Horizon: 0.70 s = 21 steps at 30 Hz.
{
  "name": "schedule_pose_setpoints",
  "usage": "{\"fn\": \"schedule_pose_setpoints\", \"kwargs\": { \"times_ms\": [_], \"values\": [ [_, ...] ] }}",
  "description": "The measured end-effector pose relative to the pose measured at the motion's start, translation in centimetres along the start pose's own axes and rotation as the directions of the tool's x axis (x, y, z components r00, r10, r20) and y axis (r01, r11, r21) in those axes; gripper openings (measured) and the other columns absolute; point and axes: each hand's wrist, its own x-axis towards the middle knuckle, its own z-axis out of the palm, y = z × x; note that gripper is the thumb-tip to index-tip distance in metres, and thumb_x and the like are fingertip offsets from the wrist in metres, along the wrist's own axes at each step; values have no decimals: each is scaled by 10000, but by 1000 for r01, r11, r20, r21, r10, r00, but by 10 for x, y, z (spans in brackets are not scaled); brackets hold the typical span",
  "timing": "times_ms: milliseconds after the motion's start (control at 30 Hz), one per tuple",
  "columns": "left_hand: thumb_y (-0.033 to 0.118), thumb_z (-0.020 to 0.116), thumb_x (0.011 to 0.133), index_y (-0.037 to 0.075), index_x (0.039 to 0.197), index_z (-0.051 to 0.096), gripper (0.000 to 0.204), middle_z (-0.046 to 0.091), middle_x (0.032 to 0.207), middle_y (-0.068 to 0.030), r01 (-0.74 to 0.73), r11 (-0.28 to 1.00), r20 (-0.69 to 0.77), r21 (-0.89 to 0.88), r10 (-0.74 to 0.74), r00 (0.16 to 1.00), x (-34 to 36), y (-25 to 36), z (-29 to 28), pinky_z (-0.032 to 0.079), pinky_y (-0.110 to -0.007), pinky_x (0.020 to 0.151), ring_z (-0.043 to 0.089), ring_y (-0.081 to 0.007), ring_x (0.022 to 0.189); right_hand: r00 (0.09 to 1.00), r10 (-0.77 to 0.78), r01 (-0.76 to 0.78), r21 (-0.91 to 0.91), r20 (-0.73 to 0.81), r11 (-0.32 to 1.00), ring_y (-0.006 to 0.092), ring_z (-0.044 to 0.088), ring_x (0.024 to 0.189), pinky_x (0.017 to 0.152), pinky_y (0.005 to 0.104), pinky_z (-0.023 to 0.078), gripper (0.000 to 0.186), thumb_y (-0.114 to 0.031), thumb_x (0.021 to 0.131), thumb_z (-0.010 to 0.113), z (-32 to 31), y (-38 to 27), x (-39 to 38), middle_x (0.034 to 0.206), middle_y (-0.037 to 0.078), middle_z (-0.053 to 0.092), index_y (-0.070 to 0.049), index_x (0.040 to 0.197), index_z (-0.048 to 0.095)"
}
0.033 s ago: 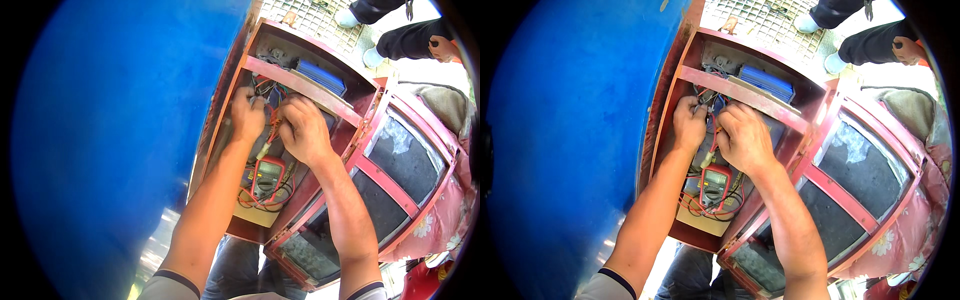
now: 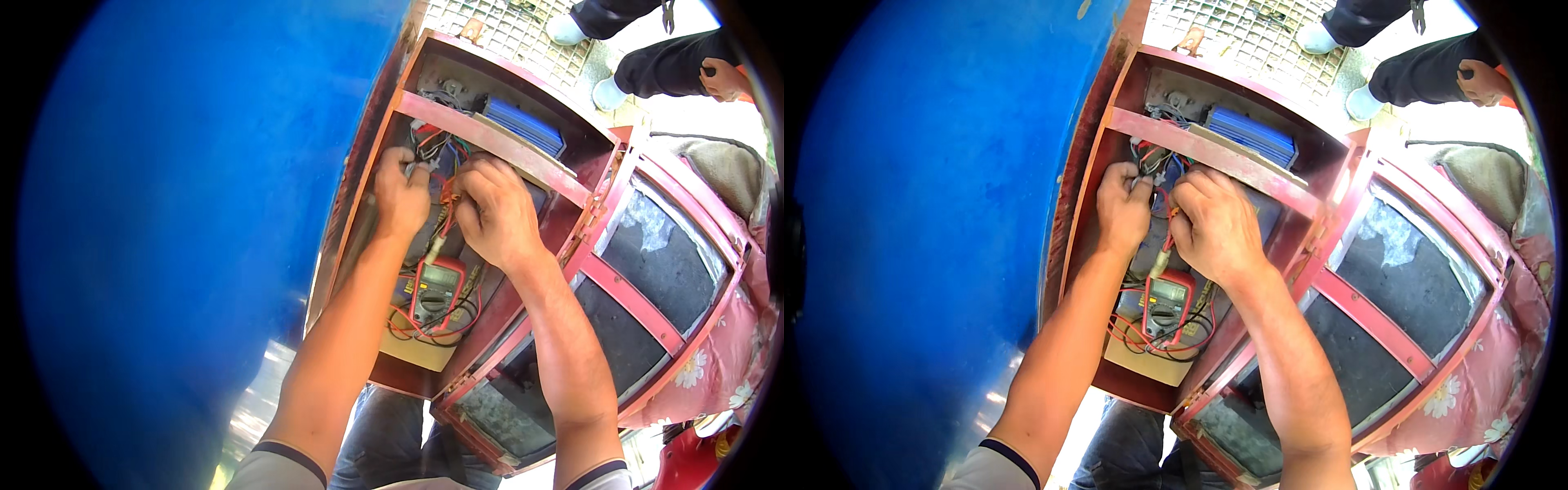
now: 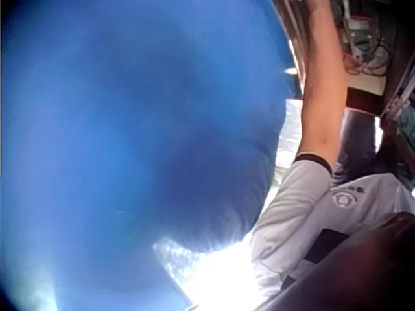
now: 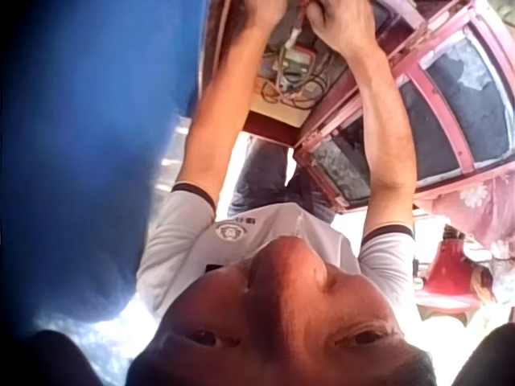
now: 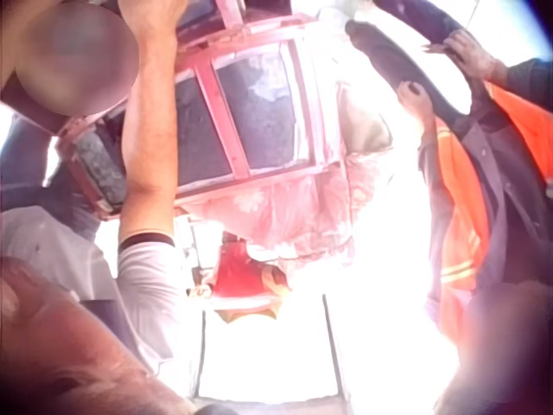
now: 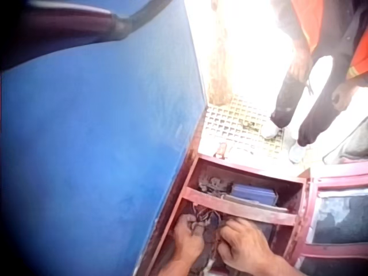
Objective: The person uses a multimeter to test electrical connections inside a pink vehicle's storage compartment. They probe various wires and components with the multimeter leads, then handle a small orange component and a bundle of wires.
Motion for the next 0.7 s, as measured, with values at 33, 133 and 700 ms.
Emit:
{"fn": "schedule_pose_setpoints", "kwargs": {
  "times_ms": [33,133,700],
  "values": [
    [-2,713,967,-16,1140,653,183,706,1032,-97,20,995,22,-94,-18,1000,-7,-1,-6,545,-327,826,677,-167,931,1000,11,-11,-5,5,1000,361,644,984,855,478,545,159,-25,757,694,-1,1,-1,942,116,652,-37,910,653],
    [-78,679,989,18,1130,617,181,661,1055,-30,97,927,92,-363,-68,993,-24,-5,-17,534,-259,839,642,-82,963,999,37,-36,20,-36,999,363,648,980,853,475,543,158,-37,781,708,2,-3,1,930,115,652,-48,938,690],
    [-45,719,924,22,1139,751,228,713,1303,-169,-144,973,-102,-178,128,987,-25,-4,-7,552,-404,1049,692,-332,1213,988,155,-139,-383,10,913,395,675,1040,907,518,541,232,-141,828,777,33,-16,24,982,175,689,-120,1051,836]
  ]
}}
